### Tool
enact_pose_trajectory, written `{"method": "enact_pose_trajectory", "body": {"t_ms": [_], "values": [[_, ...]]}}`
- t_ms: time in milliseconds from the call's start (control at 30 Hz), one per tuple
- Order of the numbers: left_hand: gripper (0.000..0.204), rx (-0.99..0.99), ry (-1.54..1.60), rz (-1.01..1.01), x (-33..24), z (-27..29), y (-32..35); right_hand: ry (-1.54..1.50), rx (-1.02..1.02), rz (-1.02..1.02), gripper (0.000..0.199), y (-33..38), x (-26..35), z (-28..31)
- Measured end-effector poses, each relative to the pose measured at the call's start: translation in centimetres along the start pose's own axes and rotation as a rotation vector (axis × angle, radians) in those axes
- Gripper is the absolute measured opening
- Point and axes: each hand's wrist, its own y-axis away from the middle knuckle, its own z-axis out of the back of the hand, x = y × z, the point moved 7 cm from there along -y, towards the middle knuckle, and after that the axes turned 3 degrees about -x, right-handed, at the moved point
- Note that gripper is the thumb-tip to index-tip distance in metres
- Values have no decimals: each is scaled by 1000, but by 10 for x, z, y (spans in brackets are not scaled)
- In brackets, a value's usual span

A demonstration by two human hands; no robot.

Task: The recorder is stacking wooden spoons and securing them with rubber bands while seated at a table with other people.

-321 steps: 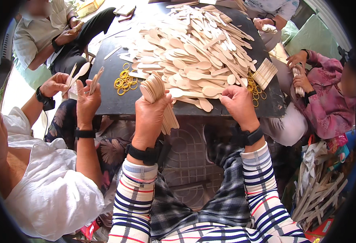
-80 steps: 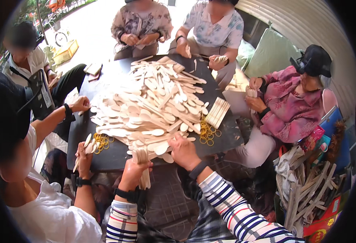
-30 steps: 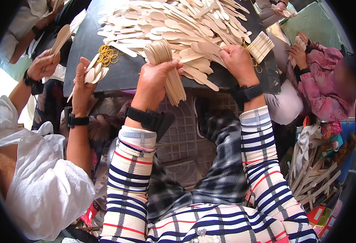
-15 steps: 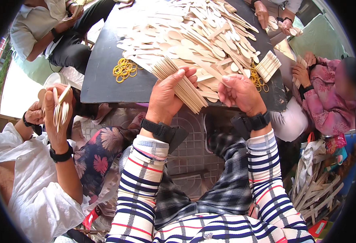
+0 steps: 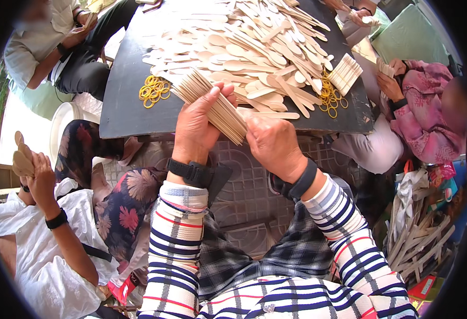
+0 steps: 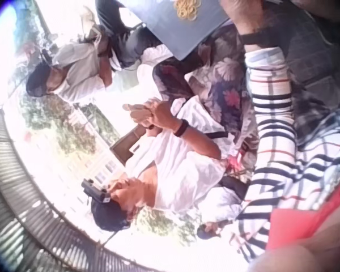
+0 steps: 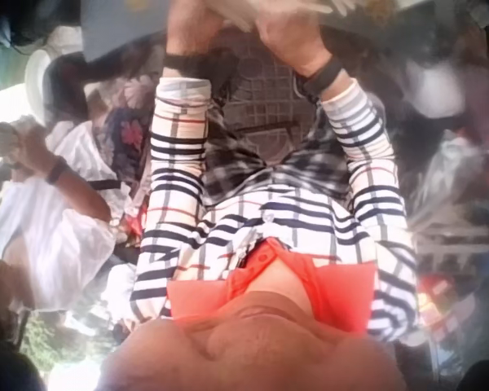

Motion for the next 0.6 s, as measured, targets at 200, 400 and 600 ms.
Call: {"method": "enact_pose_trajectory", "body": {"t_ms": [200,400,600], "values": [[27,17,-100,-28,-4,2,0,-90,126,-84,17,-1,-17,6],[24,11,-160,-12,-4,0,1,270,-53,-418,14,-9,-122,45],[23,-5,-240,125,20,6,6,411,79,-546,13,-6,-149,30]]}}
